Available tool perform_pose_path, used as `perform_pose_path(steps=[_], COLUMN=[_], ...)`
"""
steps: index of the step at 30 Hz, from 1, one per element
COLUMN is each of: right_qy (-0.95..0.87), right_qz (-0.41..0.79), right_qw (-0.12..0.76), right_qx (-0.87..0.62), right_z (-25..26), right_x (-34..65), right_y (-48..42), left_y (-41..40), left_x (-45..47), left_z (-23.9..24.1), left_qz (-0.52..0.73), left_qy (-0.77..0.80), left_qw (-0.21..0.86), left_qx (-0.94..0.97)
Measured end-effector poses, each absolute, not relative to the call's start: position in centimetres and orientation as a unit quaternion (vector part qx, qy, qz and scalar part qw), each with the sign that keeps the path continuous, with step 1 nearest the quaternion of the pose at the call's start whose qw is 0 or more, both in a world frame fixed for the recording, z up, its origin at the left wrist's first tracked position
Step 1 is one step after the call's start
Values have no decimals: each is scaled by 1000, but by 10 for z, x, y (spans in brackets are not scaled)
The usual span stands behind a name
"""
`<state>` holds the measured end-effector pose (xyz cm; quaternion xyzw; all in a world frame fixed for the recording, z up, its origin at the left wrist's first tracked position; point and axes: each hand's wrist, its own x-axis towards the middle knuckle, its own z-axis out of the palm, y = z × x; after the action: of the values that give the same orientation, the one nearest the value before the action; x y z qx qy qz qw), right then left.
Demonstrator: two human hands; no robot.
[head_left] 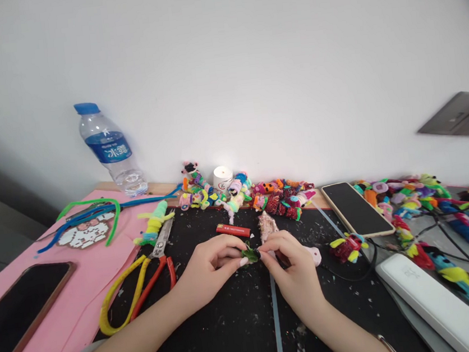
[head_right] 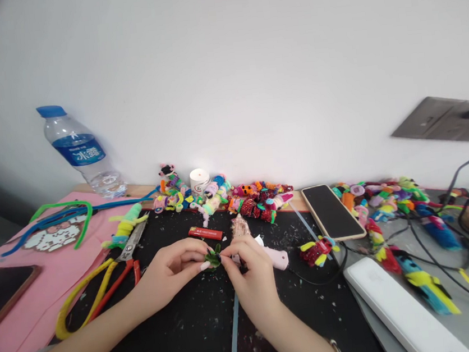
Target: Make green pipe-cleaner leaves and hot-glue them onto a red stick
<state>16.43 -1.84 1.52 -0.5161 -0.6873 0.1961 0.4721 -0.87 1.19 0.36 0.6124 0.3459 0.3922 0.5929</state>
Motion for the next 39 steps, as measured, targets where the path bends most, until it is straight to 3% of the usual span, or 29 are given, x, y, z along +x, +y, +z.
perform_pose_path(steps=[15, 39], right_qy=[-695, -765], right_qz=[204, 72], right_qw=[464, 459], right_qx=[-511, -446], right_z=[15, 12], right_x=[164, 167], right_y=[-20, -21], left_y=[10, 9], left_x=[-10, -12], left_z=[4, 7], left_qz=[385, 425], left_qy=[374, 384], left_qw=[557, 505], left_qx=[634, 645])
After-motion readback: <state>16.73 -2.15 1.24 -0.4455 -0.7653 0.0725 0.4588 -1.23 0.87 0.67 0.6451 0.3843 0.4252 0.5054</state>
